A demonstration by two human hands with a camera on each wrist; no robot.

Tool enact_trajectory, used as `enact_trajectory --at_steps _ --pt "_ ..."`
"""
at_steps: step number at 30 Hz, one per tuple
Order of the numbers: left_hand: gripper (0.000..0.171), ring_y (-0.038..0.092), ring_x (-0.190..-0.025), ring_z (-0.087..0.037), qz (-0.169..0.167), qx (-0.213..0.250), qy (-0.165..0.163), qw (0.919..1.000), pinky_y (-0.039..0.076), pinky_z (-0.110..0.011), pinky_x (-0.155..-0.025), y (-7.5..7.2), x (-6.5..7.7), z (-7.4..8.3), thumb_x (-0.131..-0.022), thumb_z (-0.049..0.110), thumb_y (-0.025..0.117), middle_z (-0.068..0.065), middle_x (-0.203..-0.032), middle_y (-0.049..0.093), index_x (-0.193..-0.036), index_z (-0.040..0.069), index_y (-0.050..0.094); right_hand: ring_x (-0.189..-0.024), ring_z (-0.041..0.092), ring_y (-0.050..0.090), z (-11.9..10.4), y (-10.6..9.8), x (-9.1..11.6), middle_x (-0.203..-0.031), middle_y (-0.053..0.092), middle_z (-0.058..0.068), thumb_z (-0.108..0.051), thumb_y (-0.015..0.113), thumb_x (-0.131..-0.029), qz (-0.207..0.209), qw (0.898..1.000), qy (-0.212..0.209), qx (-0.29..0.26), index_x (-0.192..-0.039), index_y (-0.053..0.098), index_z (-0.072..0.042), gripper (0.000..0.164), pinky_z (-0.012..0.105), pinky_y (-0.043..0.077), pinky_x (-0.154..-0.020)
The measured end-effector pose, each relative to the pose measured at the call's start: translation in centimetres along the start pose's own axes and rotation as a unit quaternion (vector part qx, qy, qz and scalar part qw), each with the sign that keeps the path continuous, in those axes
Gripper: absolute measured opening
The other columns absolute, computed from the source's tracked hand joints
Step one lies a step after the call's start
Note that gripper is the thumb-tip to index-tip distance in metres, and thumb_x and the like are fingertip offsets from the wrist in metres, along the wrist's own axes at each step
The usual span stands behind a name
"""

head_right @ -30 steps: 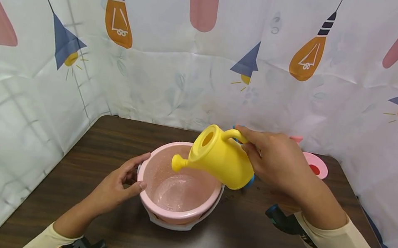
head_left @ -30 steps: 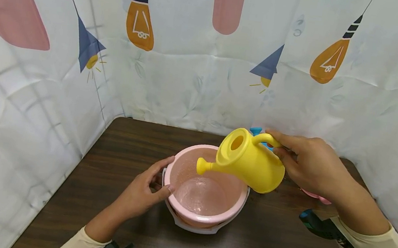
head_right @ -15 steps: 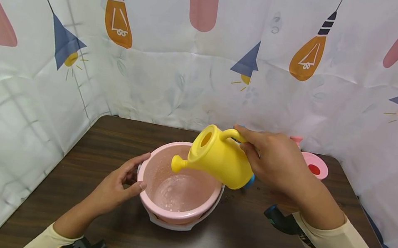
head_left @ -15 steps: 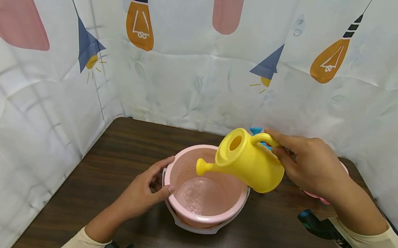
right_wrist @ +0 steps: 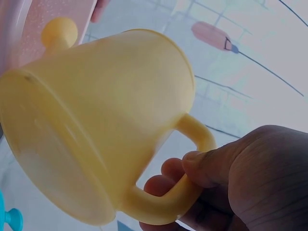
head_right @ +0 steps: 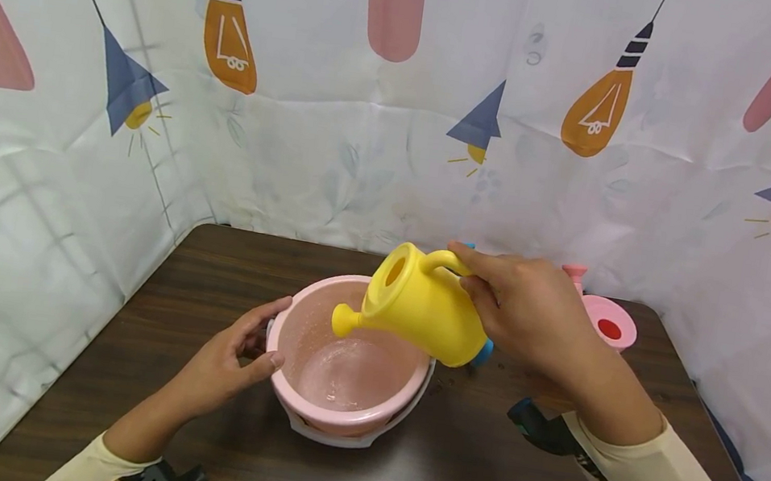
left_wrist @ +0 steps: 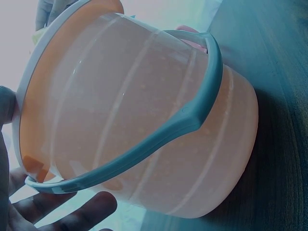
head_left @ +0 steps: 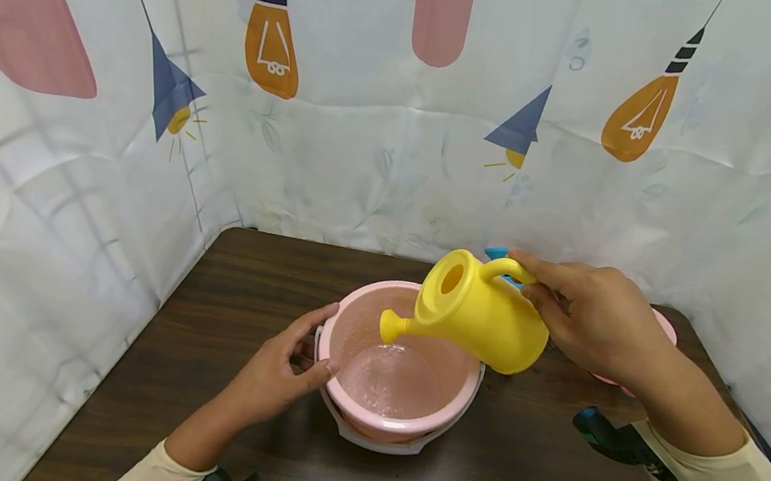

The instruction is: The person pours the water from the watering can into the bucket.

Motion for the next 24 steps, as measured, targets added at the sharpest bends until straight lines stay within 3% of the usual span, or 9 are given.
enact_trajectory --at_steps 6,24 --pt "0.069 0.066 -0.089 -0.019 -0.001 0.002 -0.002 1.0 0.055 -0.037 -0.074 0.03 0.01 -0.02 -0.095 0.026 0.071 -0.01 -0.106 0.066 -0.157 0.026 0.041 -0.06 0.008 0.042 -0.27 0.04 -0.2 -0.098 0.075 0.0 -0.002 0.08 -0.085 0.006 1.0 -0.01 0.002 -0.136 0.068 -0.01 0.052 0.029 0.039 -0.054" --pt "0.068 0.066 -0.091 -0.02 0.0 0.008 -0.004 1.0 0.055 -0.037 -0.075 0.09 0.07 -0.01 -0.096 0.022 0.07 -0.011 -0.107 0.066 -0.157 0.026 0.04 -0.065 0.011 0.05 -0.88 0.22 -0.6 -0.105 0.076 0.003 -0.004 0.081 -0.084 0.019 1.0 -0.022 0.002 -0.134 0.07 -0.012 0.052 0.033 0.043 -0.057"
Point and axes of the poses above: each hand's wrist, its own x-axis away from the middle knuckle, its own y-axis out of the palm, z = x × y, the point moved 7 cm from there along -x, towards the middle knuckle
